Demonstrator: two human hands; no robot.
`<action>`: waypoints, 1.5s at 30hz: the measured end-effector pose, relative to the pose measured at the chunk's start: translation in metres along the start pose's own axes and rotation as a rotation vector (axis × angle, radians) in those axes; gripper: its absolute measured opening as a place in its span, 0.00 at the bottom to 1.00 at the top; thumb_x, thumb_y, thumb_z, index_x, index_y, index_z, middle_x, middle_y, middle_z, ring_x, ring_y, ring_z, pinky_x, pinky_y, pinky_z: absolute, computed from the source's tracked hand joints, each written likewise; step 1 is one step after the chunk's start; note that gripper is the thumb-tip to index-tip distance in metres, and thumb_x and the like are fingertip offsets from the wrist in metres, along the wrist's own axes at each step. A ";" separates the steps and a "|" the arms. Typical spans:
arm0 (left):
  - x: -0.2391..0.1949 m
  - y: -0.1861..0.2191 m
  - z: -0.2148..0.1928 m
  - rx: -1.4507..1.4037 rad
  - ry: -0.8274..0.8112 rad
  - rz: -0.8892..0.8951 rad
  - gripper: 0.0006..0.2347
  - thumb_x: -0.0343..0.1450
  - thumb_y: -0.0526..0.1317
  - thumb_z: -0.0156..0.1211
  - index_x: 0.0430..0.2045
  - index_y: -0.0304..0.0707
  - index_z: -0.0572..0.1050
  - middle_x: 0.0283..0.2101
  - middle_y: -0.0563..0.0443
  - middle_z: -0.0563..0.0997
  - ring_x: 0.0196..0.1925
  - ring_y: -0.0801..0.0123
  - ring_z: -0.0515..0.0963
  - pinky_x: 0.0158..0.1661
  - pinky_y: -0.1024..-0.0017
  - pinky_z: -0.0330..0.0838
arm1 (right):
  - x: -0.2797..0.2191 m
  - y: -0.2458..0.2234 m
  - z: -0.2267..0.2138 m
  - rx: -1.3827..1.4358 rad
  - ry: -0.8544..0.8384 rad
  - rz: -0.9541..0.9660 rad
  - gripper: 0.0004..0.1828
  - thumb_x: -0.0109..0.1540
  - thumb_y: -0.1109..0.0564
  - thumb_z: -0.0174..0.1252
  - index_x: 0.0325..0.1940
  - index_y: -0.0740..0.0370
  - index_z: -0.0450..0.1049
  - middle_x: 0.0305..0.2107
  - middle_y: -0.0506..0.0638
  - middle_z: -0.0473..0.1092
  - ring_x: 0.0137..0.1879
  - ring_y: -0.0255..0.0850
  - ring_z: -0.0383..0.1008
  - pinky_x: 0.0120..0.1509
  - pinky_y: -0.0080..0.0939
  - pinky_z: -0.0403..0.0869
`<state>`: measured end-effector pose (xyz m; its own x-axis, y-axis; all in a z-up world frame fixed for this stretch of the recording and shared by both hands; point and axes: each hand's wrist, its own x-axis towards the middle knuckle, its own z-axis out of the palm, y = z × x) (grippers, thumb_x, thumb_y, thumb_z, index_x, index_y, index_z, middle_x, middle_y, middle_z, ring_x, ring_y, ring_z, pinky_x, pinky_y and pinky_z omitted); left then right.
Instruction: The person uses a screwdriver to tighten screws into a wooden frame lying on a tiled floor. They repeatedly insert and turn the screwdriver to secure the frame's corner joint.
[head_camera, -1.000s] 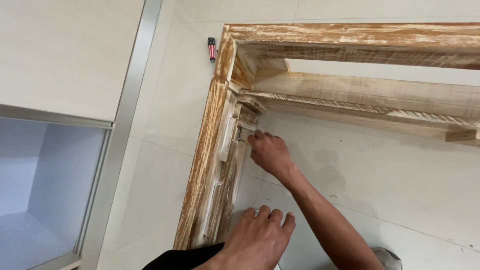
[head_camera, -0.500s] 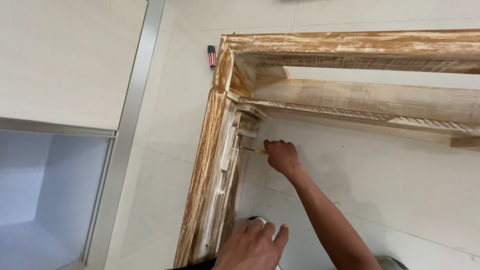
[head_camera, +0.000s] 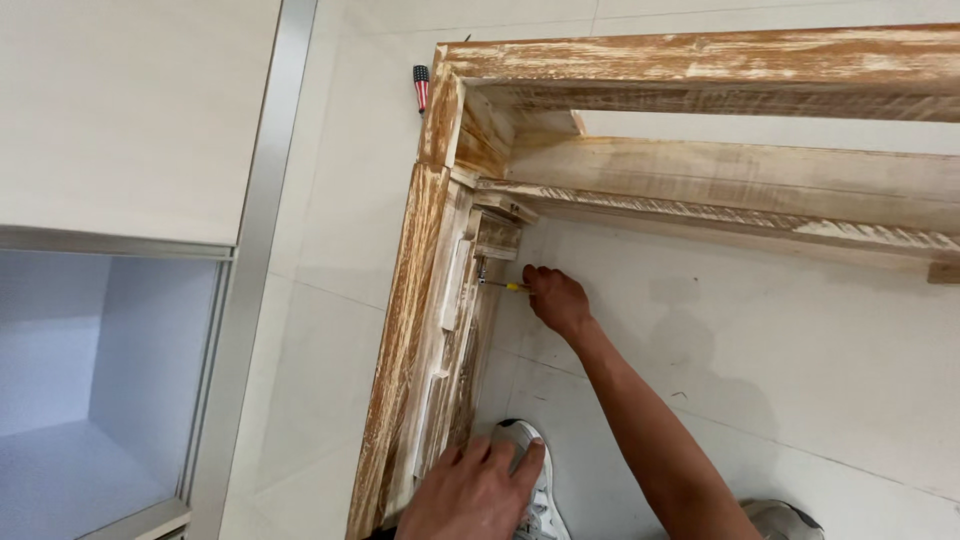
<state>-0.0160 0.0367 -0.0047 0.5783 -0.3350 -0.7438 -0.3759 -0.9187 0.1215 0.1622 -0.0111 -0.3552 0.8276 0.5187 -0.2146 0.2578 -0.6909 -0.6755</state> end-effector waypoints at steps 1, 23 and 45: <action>0.000 0.002 -0.003 0.002 0.000 0.003 0.26 0.76 0.45 0.50 0.71 0.37 0.59 0.49 0.32 0.73 0.50 0.37 0.70 0.45 0.44 0.69 | -0.002 -0.002 -0.005 0.000 0.002 0.003 0.14 0.61 0.62 0.55 0.51 0.56 0.68 0.38 0.55 0.74 0.39 0.57 0.75 0.27 0.58 0.70; 0.023 0.041 0.003 0.113 0.352 0.215 0.16 0.74 0.36 0.50 0.56 0.30 0.73 0.34 0.35 0.77 0.34 0.41 0.75 0.32 0.44 0.71 | -0.073 -0.072 -0.145 0.284 0.183 -0.004 0.11 0.56 0.56 0.60 0.41 0.62 0.74 0.36 0.56 0.76 0.38 0.53 0.75 0.38 0.51 0.70; 0.019 0.066 0.019 0.123 0.564 0.224 0.10 0.76 0.36 0.59 0.50 0.36 0.78 0.28 0.37 0.80 0.28 0.42 0.76 0.29 0.48 0.70 | -0.072 -0.089 -0.135 0.242 0.211 -0.090 0.10 0.60 0.59 0.60 0.44 0.64 0.75 0.38 0.55 0.76 0.35 0.52 0.75 0.36 0.52 0.73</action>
<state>-0.0434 -0.0258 -0.0231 0.7564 -0.6073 -0.2430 -0.5942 -0.7933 0.1330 0.1471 -0.0543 -0.1845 0.8986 0.4386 -0.0125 0.2296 -0.4942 -0.8385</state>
